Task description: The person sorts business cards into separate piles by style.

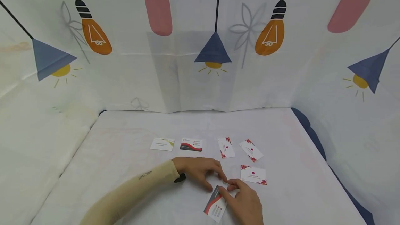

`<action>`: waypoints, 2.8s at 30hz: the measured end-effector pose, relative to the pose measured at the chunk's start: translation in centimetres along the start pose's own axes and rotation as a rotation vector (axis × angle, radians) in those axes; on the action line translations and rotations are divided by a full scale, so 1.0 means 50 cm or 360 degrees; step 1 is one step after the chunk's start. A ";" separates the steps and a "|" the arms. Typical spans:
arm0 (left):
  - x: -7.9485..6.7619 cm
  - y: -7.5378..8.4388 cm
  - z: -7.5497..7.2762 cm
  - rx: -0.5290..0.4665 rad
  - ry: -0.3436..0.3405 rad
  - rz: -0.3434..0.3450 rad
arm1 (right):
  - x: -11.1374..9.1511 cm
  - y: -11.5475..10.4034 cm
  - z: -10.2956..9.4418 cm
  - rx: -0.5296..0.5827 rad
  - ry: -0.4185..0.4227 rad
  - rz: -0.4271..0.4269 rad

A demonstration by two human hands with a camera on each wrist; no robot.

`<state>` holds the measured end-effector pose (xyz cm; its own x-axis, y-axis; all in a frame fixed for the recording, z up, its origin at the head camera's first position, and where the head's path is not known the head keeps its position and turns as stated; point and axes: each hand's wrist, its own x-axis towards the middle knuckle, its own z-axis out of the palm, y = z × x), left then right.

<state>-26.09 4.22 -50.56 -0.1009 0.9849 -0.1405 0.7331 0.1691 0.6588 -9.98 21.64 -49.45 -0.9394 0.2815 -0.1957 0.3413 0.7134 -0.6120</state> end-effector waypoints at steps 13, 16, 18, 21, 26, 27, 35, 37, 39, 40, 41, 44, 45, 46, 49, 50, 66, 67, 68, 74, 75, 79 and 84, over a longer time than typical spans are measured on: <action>0.017 0.017 -0.009 0.0127 -0.0239 -0.0023 | -0.003 0.030 -0.024 0.0091 -0.0044 0.0015; 0.020 0.021 -0.011 0.0165 -0.0267 -0.0036 | 0.000 0.032 -0.028 0.0122 -0.0071 0.0039; 0.022 0.024 -0.012 0.0187 -0.0276 -0.0037 | 0.002 0.033 -0.029 0.0150 -0.0086 0.0063; 0.023 0.026 -0.011 0.0198 -0.0276 -0.0071 | 0.005 0.035 -0.029 0.0181 -0.0105 0.0093; 0.023 0.031 -0.011 0.0186 -0.0267 -0.0120 | 0.007 0.038 -0.027 0.0221 -0.0106 0.0130; 0.023 0.032 -0.011 0.0179 -0.0265 -0.0121 | 0.008 0.039 -0.026 0.0227 -0.0108 0.0133; 0.019 0.033 -0.011 0.0161 -0.0247 -0.0152 | 0.009 0.039 -0.020 0.0255 -0.0114 0.0167; 0.018 0.032 -0.011 0.0162 -0.0246 -0.0165 | 0.009 0.039 -0.019 0.0258 -0.0113 0.0183; 0.017 0.032 -0.011 0.0160 -0.0246 -0.0167 | 0.009 0.039 -0.018 0.0260 -0.0116 0.0180; 0.017 0.031 -0.010 0.0162 -0.0248 -0.0165 | 0.009 0.039 -0.018 0.0260 -0.0118 0.0174; 0.017 0.031 -0.010 0.0169 -0.0251 -0.0156 | 0.009 0.040 -0.017 0.0262 -0.0118 0.0174; 0.016 0.030 -0.010 0.0179 -0.0270 -0.0135 | 0.009 0.042 -0.017 0.0255 -0.0117 0.0143; 0.016 0.030 -0.010 0.0186 -0.0279 -0.0128 | 0.008 0.043 -0.017 0.0255 -0.0116 0.0140; 0.017 0.030 -0.009 0.0203 -0.0288 -0.0120 | 0.009 0.043 -0.016 0.0253 -0.0114 0.0135; 0.018 0.030 -0.009 0.0238 -0.0312 -0.0112 | 0.009 0.045 -0.017 0.0253 -0.0115 0.0122; 0.018 0.030 -0.008 0.0253 -0.0322 -0.0111 | 0.009 0.045 -0.017 0.0254 -0.0116 0.0125; 0.036 0.045 0.001 0.0375 -0.0384 -0.0084 | 0.007 0.044 -0.025 0.0252 -0.0122 0.0132; 0.037 0.046 0.001 0.0382 -0.0384 -0.0081 | 0.007 0.044 -0.025 0.0257 -0.0122 0.0131; 0.037 0.047 0.001 0.0389 -0.0384 -0.0073 | 0.007 0.044 -0.025 0.0264 -0.0121 0.0129; 0.038 0.050 0.001 0.0371 -0.0380 -0.0082 | 0.006 0.043 -0.024 0.0291 -0.0127 0.0126; 0.038 0.050 0.001 0.0361 -0.0379 -0.0092 | 0.006 0.043 -0.025 0.0291 -0.0129 0.0133; 0.039 0.048 0.002 0.0334 -0.0374 -0.0128 | 0.006 0.041 -0.025 0.0281 -0.0133 0.0157; 0.037 0.047 0.004 0.0346 -0.0361 -0.0147 | 0.008 0.043 -0.023 0.0248 -0.0138 0.0157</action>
<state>-24.39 6.45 -49.42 -0.0394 0.9284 -0.3696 0.8566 0.2218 0.4658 -9.57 24.01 -49.94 -0.9033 0.2837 -0.3218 0.4289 0.5754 -0.6964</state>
